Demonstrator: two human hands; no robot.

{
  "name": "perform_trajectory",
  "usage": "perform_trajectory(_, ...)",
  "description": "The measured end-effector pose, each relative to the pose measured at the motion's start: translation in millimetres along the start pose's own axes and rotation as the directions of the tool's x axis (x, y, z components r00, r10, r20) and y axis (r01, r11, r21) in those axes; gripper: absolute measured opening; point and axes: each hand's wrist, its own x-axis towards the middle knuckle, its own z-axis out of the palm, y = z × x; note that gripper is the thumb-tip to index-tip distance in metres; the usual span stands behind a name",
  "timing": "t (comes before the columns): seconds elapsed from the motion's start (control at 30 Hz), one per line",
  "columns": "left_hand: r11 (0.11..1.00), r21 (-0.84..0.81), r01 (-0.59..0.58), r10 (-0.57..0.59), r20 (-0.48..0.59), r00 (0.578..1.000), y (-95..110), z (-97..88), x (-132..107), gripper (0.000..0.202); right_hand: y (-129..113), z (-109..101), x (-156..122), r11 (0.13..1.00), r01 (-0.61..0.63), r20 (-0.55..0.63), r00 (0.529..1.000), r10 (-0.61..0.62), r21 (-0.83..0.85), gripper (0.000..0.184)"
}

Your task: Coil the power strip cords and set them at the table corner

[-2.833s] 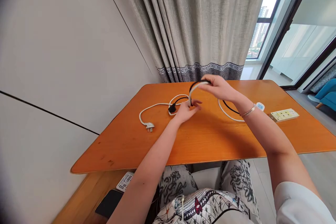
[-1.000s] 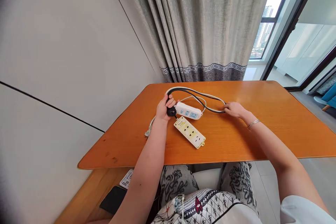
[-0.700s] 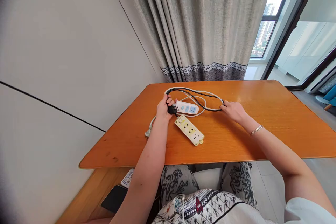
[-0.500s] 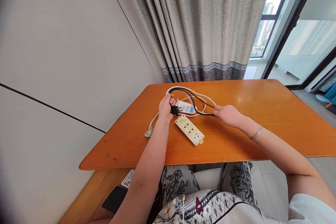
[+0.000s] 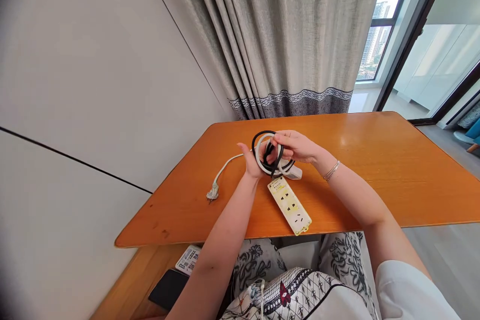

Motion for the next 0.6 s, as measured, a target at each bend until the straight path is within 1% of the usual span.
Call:
perform_trajectory(0.07,0.999,0.005,-0.053,0.053,0.010,0.999,-2.3,-2.0,0.0,0.098,-1.0,-2.3,-2.7,0.999,0.000,-0.008,1.000,0.000,0.054,0.052)
perform_trajectory(0.13,0.999,0.032,-0.041,0.041,0.013,0.999,-4.1,-7.1,1.6,0.100,-3.8,-7.6,-10.3,0.998,-0.023,0.046,0.999,0.020,0.058,0.052)
perform_trajectory(0.23,1.000,0.008,-0.023,0.024,-0.029,0.999,-5.6,-16.2,3.7,0.097,-9.1,-19.0,-25.0,0.997,-0.062,0.134,0.989,0.056,0.036,0.054)
perform_trajectory(0.3,0.999,-0.022,-0.025,0.024,-0.050,0.998,-6.5,-20.0,3.5,0.097,-12.0,-24.3,-31.3,0.998,-0.046,0.125,0.991,0.040,0.046,0.055)
perform_trajectory(0.37,0.999,-0.021,-0.044,0.043,-0.040,0.998,-7.7,-21.0,1.9,0.099,-13.1,-24.5,-31.7,0.998,-0.013,0.067,0.998,0.008,0.067,0.054)
perform_trajectory(0.47,0.995,0.031,-0.098,0.097,0.008,0.995,-10.0,-18.8,-1.4,0.102,-10.9,-15.6,-22.3,0.994,0.041,-0.088,0.996,-0.032,0.102,0.049)
perform_trajectory(0.57,0.991,0.041,-0.128,0.125,0.063,0.990,-11.3,-17.0,-3.7,0.103,-5.7,-3.8,-7.5,0.985,0.094,-0.273,0.961,-0.052,0.143,0.043)
perform_trajectory(0.6,0.994,0.037,-0.104,0.101,0.068,0.993,-11.1,-16.6,-4.2,0.102,-3.6,-0.5,-2.7,0.981,0.110,-0.330,0.943,-0.052,0.160,0.042)
